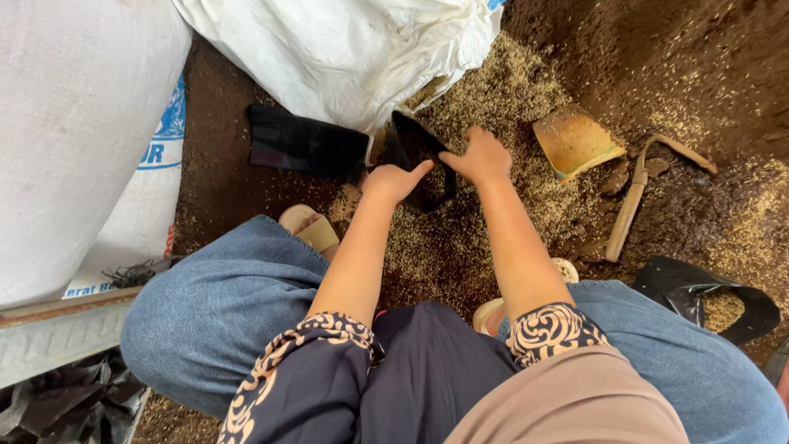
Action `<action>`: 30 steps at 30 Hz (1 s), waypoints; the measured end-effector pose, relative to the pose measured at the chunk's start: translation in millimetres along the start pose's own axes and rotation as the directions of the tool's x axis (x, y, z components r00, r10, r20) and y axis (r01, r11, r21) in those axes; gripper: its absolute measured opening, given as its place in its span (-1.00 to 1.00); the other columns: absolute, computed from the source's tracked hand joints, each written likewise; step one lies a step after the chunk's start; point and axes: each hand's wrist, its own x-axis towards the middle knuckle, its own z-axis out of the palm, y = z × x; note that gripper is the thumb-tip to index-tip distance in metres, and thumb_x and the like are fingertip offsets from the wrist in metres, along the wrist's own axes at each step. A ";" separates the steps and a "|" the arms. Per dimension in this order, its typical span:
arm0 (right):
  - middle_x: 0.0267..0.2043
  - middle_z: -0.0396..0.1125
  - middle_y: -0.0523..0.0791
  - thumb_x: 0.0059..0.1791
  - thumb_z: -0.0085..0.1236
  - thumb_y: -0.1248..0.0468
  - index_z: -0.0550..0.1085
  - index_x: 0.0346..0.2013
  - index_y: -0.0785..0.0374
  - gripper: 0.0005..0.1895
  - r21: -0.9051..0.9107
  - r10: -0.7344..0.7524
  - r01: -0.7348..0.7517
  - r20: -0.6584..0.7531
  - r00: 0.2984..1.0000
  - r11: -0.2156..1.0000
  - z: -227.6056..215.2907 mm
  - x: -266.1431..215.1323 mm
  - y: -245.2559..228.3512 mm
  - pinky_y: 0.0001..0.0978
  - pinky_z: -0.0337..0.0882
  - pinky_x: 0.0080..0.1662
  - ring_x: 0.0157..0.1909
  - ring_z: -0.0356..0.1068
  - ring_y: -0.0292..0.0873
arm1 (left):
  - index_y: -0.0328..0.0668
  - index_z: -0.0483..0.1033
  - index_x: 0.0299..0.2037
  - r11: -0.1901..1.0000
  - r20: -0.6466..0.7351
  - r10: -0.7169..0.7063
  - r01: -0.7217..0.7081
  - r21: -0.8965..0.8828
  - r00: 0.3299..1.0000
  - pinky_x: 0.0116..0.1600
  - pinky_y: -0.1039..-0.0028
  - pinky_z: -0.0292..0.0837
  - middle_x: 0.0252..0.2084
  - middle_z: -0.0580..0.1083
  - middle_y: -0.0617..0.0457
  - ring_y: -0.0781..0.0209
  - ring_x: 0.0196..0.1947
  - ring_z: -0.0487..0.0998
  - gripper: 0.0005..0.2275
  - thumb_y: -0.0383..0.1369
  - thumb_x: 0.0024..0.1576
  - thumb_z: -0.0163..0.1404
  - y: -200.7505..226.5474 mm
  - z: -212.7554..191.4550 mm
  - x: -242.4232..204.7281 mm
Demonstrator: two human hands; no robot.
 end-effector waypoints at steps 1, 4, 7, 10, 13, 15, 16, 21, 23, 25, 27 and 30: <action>0.09 0.35 -0.01 -0.20 0.32 -0.25 0.39 0.14 0.14 -0.21 -0.030 -0.050 0.048 -0.058 0.997 0.998 5.1 -1.6 -9.8 -0.09 0.44 -0.03 0.07 0.39 0.00 | -0.42 0.65 -0.09 0.999 -0.057 0.031 -0.030 0.016 0.998 0.04 0.19 0.53 -0.14 0.61 -0.29 -0.14 -0.08 0.64 -0.26 0.28 0.14 -0.14 0.0 6.7 2.4; 0.01 0.39 -0.02 -0.04 0.20 -0.20 0.43 0.09 0.17 -0.37 -0.139 -0.165 0.146 -0.131 0.978 0.979 13.0 1.2 -23.3 -0.10 0.47 -0.09 0.01 0.43 0.01 | -0.36 0.62 -0.09 0.991 -0.223 0.121 -0.105 0.081 0.967 0.02 0.12 0.54 -0.09 0.57 -0.28 -0.20 -0.06 0.61 -0.48 0.03 0.13 -0.07 2.4 20.2 14.5; -0.11 0.46 -0.08 0.14 -0.01 -0.07 0.52 -0.03 0.11 -0.63 -0.048 -0.059 0.056 -0.073 0.996 0.997 9.5 16.0 -18.9 -0.11 0.51 -0.11 -0.07 0.51 -0.04 | -0.32 0.64 -0.16 0.979 -0.401 0.201 -0.176 0.099 0.894 0.00 0.08 0.54 -0.11 0.59 -0.26 -0.22 -0.09 0.62 -0.65 -0.21 0.14 -0.12 1.5 14.9 25.8; -0.17 0.49 -0.12 0.16 -0.03 -0.02 0.56 -0.08 0.04 -0.70 0.051 0.016 -0.011 -0.099 0.995 0.999 1.9 17.6 5.3 -0.09 0.50 -0.09 -0.11 0.52 -0.04 | -0.31 0.63 -0.18 0.966 -0.529 0.238 -0.257 0.037 0.815 0.00 0.06 0.49 -0.14 0.59 -0.25 -0.23 -0.10 0.60 -0.67 -0.24 0.11 -0.14 -13.0 4.4 32.1; -0.18 0.50 -0.13 0.08 0.03 -0.13 0.55 -0.11 0.06 -0.62 -0.002 0.064 -0.064 0.102 0.993 0.998 -14.6 17.9 20.2 -0.12 0.48 -0.11 -0.09 0.49 -0.10 | -0.31 0.62 -0.20 0.970 -0.428 0.170 -0.226 -0.085 0.888 -0.04 0.13 0.47 -0.22 0.59 -0.22 -0.16 -0.15 0.60 -0.64 -0.16 0.13 -0.12 -29.1 -9.4 56.5; -0.14 0.48 -0.16 0.06 0.00 -0.23 0.53 -0.11 0.07 -0.53 0.123 0.079 -0.114 0.261 0.962 0.986 -24.2 15.7 32.7 -0.18 0.41 -0.08 -0.06 0.45 -0.16 | -0.34 0.62 -0.26 0.950 -0.211 0.094 -0.151 -0.275 0.973 -0.02 0.24 0.43 -0.32 0.60 -0.17 -0.02 -0.21 0.61 -0.55 -0.02 0.20 -0.09 -56.6 -7.4 79.1; -0.11 0.46 -0.18 0.09 -0.05 -0.27 0.52 -0.09 0.06 -0.49 0.280 0.061 -0.148 0.297 0.953 0.948 -29.6 14.9 45.5 -0.21 0.34 -0.03 -0.04 0.41 -0.20 | -0.32 0.59 -0.26 0.834 -0.121 0.049 -0.107 -0.542 0.991 -0.10 0.26 0.39 -0.34 0.60 -0.13 0.02 -0.27 0.58 -0.53 0.01 0.25 -0.15 -75.2 -2.6 92.0; -0.06 0.47 0.04 0.09 0.10 0.08 0.44 -0.08 0.32 -0.66 0.810 0.718 -0.345 -0.129 0.684 0.475 -16.9 30.1 141.3 -0.16 0.47 0.08 -0.01 0.48 -0.03 | -0.18 0.39 -0.29 0.371 0.128 0.115 0.077 -0.925 0.985 -0.38 0.19 0.17 -0.49 0.53 -0.11 0.03 -0.50 0.45 -0.72 -0.16 0.29 -0.24 -161.5 62.4 128.5; 0.02 0.38 -0.06 -0.05 0.23 0.14 0.34 0.06 0.23 -0.54 0.901 0.888 -0.327 -0.120 0.445 0.286 9.3 37.7 192.8 -0.35 0.47 -0.01 -0.08 0.41 -0.24 | -0.38 0.71 -0.18 0.992 0.167 0.102 -0.089 -0.084 0.981 -0.09 0.14 0.48 -0.32 0.61 -0.12 -0.02 -0.30 0.60 -0.65 -0.28 0.15 -0.12 -164.6 90.8 122.6; 0.09 0.37 -0.05 0.01 0.12 0.17 0.29 0.16 0.25 -0.53 0.874 0.935 -0.463 0.032 0.353 0.145 39.8 49.0 235.0 -0.35 0.48 0.00 -0.04 0.42 -0.22 | -0.33 0.41 0.13 0.990 -0.123 -0.137 0.136 -0.023 0.983 0.11 0.06 0.39 0.03 0.48 -0.20 -0.08 0.01 0.51 -0.60 -0.31 0.10 0.00 -140.8 124.4 99.7; 0.16 0.37 -0.04 0.07 0.02 0.20 0.25 0.26 0.27 -0.52 0.863 0.879 -0.497 0.163 0.449 0.094 66.0 59.6 265.1 -0.35 0.49 0.01 0.00 0.44 -0.20 | -0.22 0.06 0.40 0.971 -0.303 -0.233 0.237 -0.025 0.924 0.31 -0.05 0.17 0.35 0.20 -0.22 -0.14 0.32 0.24 -0.34 -0.31 0.09 0.08 -103.7 151.5 70.4; 0.27 0.37 -0.02 0.16 -0.13 0.24 0.19 0.41 0.29 -0.49 0.865 0.740 -0.494 0.278 0.613 0.084 84.5 73.0 279.5 -0.35 0.50 0.02 0.06 0.46 -0.17 | -0.05 -0.35 0.53 0.897 -0.190 -0.414 0.363 -0.251 0.890 0.45 -0.22 -0.18 0.56 -0.29 -0.13 -0.13 0.55 -0.26 -0.09 -0.10 0.13 0.10 -45.3 176.6 36.8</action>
